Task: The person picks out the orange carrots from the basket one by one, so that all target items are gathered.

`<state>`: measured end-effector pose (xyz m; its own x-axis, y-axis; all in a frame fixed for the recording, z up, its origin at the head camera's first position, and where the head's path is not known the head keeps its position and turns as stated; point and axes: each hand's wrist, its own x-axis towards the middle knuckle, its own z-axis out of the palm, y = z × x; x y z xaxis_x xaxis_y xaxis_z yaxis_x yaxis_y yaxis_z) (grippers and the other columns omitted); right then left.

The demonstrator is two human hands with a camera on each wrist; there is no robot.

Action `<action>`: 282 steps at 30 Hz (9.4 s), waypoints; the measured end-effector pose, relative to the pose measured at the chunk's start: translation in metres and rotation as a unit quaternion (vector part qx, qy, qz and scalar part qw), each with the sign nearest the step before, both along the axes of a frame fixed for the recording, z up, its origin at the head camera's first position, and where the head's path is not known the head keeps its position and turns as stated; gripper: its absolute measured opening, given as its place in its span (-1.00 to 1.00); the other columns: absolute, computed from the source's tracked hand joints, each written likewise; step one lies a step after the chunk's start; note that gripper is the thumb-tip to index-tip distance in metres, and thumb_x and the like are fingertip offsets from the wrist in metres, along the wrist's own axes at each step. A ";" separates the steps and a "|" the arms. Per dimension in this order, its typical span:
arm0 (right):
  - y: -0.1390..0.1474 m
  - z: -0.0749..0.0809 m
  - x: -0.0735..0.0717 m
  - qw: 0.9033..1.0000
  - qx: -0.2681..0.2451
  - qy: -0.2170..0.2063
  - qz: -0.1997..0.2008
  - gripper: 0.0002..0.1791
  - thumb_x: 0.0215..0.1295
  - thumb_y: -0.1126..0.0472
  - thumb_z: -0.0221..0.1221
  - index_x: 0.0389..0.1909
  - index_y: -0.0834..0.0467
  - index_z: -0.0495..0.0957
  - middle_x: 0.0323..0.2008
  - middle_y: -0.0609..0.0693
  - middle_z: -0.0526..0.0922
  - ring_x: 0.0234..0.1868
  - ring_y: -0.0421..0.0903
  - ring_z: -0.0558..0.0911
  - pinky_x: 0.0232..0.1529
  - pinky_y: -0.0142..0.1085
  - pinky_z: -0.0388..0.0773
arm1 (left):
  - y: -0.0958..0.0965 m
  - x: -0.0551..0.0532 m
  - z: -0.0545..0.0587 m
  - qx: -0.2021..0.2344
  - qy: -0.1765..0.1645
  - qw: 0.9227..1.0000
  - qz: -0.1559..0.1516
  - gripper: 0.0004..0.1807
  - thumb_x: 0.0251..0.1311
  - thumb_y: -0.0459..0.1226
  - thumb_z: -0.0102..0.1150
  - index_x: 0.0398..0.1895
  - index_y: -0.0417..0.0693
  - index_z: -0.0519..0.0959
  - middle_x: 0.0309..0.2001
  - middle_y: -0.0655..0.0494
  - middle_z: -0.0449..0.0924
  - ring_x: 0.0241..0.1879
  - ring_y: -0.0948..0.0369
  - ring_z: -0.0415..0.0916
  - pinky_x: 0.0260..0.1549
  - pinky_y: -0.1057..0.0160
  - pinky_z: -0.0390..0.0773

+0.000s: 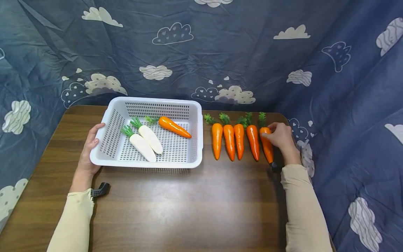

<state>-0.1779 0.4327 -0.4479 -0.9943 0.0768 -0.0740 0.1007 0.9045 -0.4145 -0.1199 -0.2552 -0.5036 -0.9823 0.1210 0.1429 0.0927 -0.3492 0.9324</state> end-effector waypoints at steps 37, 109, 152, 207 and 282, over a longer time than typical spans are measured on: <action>-0.083 0.034 0.023 0.992 -0.050 0.113 0.013 -0.39 0.40 0.07 0.33 0.30 0.38 0.51 0.23 0.47 0.56 0.26 0.42 0.50 0.35 0.36 0.25 | 0.000 0.002 0.000 0.003 0.001 1.000 0.003 -0.39 0.48 -0.12 -0.18 0.59 0.20 0.25 0.53 -0.02 0.15 0.25 -0.06 0.37 0.01 0.17 0.66; -0.312 0.095 -0.020 0.966 -0.043 0.018 0.256 -0.48 0.37 0.06 0.39 0.24 0.23 0.62 0.21 0.14 0.68 0.24 0.10 0.61 0.32 -0.02 0.51 | -0.001 0.000 0.000 0.005 0.004 1.000 0.002 -0.40 0.49 -0.12 -0.17 0.59 0.19 0.25 0.54 -0.03 0.12 0.26 -0.07 0.35 0.02 0.19 0.65; -0.357 0.028 -0.047 0.969 0.028 -0.106 0.223 -0.50 0.29 0.10 0.46 0.18 0.22 0.61 -0.02 0.12 0.71 0.00 0.03 0.57 0.12 -0.15 0.54 | -0.001 -0.002 -0.002 -0.005 0.000 1.000 0.006 -0.38 0.46 -0.11 -0.15 0.58 0.19 0.26 0.57 0.00 0.09 0.30 -0.10 0.29 0.04 0.15 0.63; -0.311 0.113 -0.001 0.977 -0.103 0.025 0.183 -0.66 0.21 0.18 0.48 -0.07 0.24 0.65 -0.21 0.07 0.73 -0.19 -0.03 0.66 -0.07 -0.20 0.66 | 0.000 0.001 0.002 0.000 0.000 1.000 0.004 -0.38 0.47 -0.11 -0.16 0.59 0.15 0.23 0.56 -0.03 0.10 0.28 -0.10 0.32 0.01 0.15 0.68; 0.019 0.026 0.074 0.996 -0.005 0.050 -0.070 -0.48 0.31 -0.02 0.45 -0.05 0.38 0.64 -0.20 0.33 0.75 -0.49 -0.55 0.43 -0.17 -0.31 0.41 | 0.001 0.000 0.003 0.015 -0.003 1.000 -0.004 -0.40 0.47 -0.13 -0.16 0.57 0.21 0.27 0.53 -0.02 0.12 0.26 -0.06 0.33 0.00 0.19 0.66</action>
<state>-0.1037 0.4517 -0.4223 -0.9762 0.2154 0.0234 0.1837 0.8799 -0.4382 -0.1203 -0.2543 -0.5010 -0.9819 0.1255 0.1416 0.0846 -0.3779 0.9220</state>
